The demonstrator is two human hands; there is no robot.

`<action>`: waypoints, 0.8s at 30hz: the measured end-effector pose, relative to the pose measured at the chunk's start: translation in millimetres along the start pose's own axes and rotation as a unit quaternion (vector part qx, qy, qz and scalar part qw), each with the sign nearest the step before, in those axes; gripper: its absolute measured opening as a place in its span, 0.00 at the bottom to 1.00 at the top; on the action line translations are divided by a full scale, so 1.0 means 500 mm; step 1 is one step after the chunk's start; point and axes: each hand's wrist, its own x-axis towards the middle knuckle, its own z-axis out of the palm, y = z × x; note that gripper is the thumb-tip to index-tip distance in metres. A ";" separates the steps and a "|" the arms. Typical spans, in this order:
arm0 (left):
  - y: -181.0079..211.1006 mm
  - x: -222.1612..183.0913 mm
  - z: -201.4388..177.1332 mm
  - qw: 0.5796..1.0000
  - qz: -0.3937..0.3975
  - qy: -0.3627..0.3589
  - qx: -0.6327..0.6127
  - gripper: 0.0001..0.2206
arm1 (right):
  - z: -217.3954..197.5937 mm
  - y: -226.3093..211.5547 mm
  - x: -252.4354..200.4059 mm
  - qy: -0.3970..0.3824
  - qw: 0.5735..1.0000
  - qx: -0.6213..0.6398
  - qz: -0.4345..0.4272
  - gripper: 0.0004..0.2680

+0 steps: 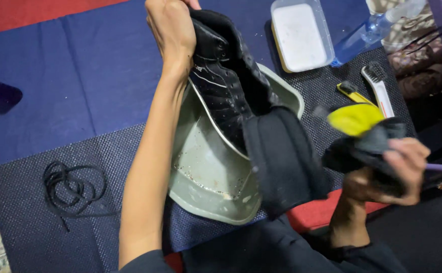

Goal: Cleaning a sneaker using a brush and cloth with cleaning solution

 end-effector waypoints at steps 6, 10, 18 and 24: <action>-0.066 0.016 -0.008 0.947 0.055 -0.134 -0.286 0.10 | -0.009 -0.034 0.010 0.062 0.968 -0.049 0.239 0.09; -0.053 -0.006 -0.038 0.917 0.043 -0.155 -0.365 0.07 | 0.010 -0.039 -0.029 0.052 0.969 0.096 0.221 0.15; -0.082 0.007 -0.039 0.887 -0.027 -0.102 -0.450 0.07 | -0.041 -0.190 0.031 -0.282 0.926 0.225 -0.114 0.08; -0.085 0.000 -0.051 0.833 -0.079 -0.136 -0.531 0.04 | 0.023 -0.182 0.070 -0.441 0.888 0.120 -0.046 0.09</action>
